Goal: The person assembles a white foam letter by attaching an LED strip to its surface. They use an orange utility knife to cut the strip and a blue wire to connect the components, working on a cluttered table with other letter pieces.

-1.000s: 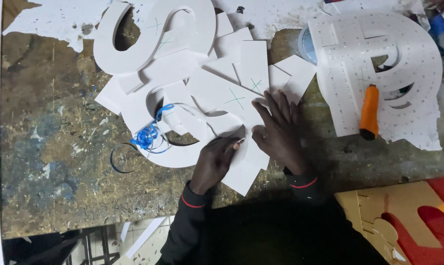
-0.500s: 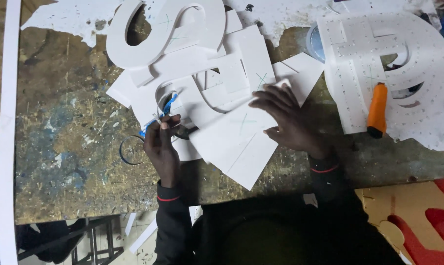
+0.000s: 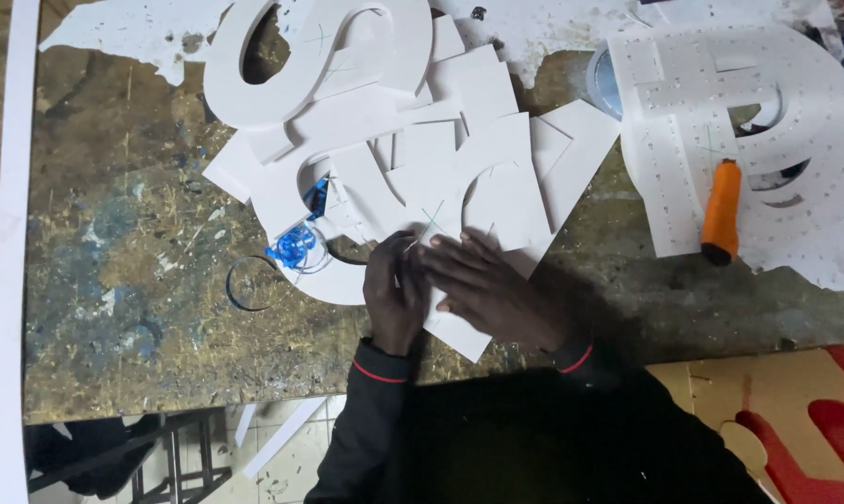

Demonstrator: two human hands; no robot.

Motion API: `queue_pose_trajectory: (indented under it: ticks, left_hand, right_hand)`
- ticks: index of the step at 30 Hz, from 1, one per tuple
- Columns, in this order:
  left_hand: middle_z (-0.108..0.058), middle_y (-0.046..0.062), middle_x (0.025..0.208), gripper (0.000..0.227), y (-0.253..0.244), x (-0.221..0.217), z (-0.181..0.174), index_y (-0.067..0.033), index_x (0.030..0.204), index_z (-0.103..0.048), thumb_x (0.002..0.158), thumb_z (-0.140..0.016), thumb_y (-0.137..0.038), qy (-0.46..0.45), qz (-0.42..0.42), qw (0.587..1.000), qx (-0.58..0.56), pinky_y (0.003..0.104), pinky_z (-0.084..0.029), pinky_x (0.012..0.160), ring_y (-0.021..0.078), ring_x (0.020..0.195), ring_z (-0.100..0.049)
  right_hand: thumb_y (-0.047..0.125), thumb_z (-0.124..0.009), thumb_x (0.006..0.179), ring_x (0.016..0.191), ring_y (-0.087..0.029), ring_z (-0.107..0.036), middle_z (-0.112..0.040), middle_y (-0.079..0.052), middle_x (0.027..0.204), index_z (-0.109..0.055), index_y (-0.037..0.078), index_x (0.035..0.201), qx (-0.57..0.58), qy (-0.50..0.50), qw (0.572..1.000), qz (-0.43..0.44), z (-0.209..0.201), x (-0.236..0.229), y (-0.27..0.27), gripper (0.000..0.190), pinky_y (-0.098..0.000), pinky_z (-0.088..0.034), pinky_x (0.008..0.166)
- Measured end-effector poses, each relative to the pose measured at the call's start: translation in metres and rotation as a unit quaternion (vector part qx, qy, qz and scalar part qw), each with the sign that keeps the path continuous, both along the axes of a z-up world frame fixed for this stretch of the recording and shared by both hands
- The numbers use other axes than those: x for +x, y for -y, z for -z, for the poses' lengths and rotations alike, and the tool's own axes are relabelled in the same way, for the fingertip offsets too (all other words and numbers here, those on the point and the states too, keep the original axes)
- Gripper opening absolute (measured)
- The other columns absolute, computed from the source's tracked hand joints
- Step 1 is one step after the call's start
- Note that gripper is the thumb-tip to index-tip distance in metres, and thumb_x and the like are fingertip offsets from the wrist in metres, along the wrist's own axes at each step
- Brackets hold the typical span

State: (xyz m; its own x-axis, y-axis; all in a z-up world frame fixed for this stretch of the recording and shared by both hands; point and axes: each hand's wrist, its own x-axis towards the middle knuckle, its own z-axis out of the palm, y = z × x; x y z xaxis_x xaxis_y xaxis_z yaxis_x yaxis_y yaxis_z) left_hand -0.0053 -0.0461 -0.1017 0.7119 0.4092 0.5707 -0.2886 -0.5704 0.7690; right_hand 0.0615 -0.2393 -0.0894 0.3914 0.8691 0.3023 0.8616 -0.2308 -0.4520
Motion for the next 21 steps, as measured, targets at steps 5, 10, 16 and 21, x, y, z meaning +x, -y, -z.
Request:
queue_pose_trajectory:
  ticks: [5, 10, 16, 21]
  left_hand:
    - [-0.081, 0.023, 0.123, 0.021, 0.002, -0.002, -0.015, 0.002, 0.127, -0.076, 0.111, -0.061, 0.005, 0.001, 0.036, 0.999, 0.012, 0.058, -0.062, 0.104, 0.0502, 0.12, -0.078]
    - [-0.079, 0.024, 0.122, 0.026, 0.0, -0.006, -0.019, 0.0035, 0.125, -0.075, 0.109, -0.055, 0.011, 0.003, 0.058, 0.998, 0.025, 0.057, -0.063, 0.102, 0.0522, 0.119, -0.076]
    - [-0.082, 0.019, 0.119, 0.025, 0.007, -0.001, -0.016, 0.0003, 0.122, -0.078, 0.107, -0.06, 0.01, -0.002, 0.078, 0.996, 0.036, 0.054, -0.064, 0.102, 0.0465, 0.119, -0.079]
    - [-0.082, 0.021, 0.115, 0.019, 0.009, 0.0, -0.024, 0.0017, 0.116, -0.077, 0.106, -0.063, 0.009, -0.008, 0.094, 0.994, 0.06, 0.055, -0.065, 0.094, 0.0496, 0.113, -0.079]
  right_hand:
    - [0.059, -0.055, 0.115, 0.168, -0.035, -0.043, -0.058, -0.01, 0.173, -0.067, 0.01, 0.155, -0.011, 0.097, 0.995, -0.015, -0.007, -0.024, 0.012, 0.064, -0.0606, -0.02, 0.14]
    - [0.051, -0.056, 0.119, 0.163, -0.041, -0.05, -0.06, -0.018, 0.172, -0.064, 0.005, 0.161, -0.074, 0.197, 0.967, 0.146, -0.031, 0.037, 0.047, 0.063, -0.0624, -0.036, 0.134]
    - [0.05, -0.058, 0.119, 0.166, -0.038, -0.046, -0.054, -0.015, 0.176, -0.061, 0.008, 0.164, -0.02, 0.13, 0.984, 0.121, -0.021, 0.033, 0.005, 0.062, -0.0612, -0.03, 0.135]
    - [0.06, -0.058, 0.115, 0.163, -0.035, -0.051, -0.054, -0.015, 0.176, -0.06, 0.01, 0.165, -0.027, 0.165, 0.981, 0.098, -0.002, 0.069, -0.004, 0.071, -0.059, -0.036, 0.134]
